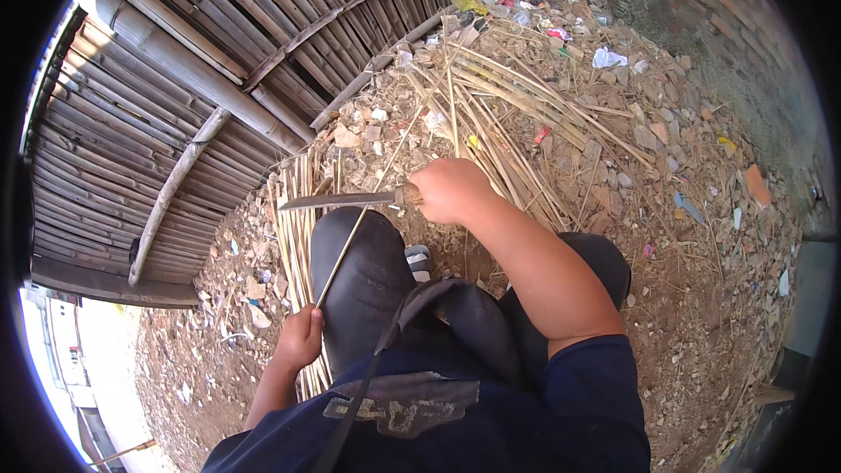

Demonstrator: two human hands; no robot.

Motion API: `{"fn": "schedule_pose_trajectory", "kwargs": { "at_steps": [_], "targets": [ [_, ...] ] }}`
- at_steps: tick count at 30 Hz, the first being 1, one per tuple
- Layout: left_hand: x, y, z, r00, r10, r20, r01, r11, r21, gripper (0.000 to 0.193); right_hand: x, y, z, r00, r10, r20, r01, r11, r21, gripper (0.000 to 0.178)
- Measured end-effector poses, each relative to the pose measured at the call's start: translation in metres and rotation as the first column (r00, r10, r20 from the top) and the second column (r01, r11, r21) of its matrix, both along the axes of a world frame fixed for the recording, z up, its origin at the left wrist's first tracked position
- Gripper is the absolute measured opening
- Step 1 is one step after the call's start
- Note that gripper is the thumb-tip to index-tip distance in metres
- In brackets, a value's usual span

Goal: The person uses a large knife to strip the outer layer off thin bamboo sticks, pulling the blade along the length of each stick while holding them over a pile of wood scraps.

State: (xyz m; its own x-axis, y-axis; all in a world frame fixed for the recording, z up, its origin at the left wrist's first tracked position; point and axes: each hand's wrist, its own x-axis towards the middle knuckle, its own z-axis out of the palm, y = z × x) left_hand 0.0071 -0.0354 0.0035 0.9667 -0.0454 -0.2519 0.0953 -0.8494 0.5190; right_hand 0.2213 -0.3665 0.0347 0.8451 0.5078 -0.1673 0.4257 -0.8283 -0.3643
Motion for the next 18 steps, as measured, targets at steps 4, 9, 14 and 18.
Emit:
{"fn": "schedule_pose_trajectory", "kwargs": {
  "at_steps": [4,9,14,18],
  "targets": [
    [0.004,-0.007,-0.007,1.000,-0.002,0.025,0.001,0.999,0.039,0.034,0.018,-0.019,-0.032,0.974,-0.131,-0.188,0.147,0.986,0.077,0.027],
    [0.006,-0.009,-0.001,0.999,0.029,0.021,-0.032,0.990,0.140,0.033,0.012,-0.015,-0.039,0.996,-0.093,-0.006,0.093,0.994,0.062,0.019],
    [0.009,0.003,-0.010,1.000,0.000,-0.003,0.000,0.997,-0.081,0.037,0.006,-0.008,-0.024,0.999,-0.050,0.008,0.049,0.993,0.109,0.018],
    [0.010,0.003,-0.013,0.999,0.029,-0.017,-0.030,0.997,-0.075,0.040,0.008,-0.014,-0.026,0.988,-0.149,-0.050,0.152,0.985,0.081,0.023]
  ]
}}
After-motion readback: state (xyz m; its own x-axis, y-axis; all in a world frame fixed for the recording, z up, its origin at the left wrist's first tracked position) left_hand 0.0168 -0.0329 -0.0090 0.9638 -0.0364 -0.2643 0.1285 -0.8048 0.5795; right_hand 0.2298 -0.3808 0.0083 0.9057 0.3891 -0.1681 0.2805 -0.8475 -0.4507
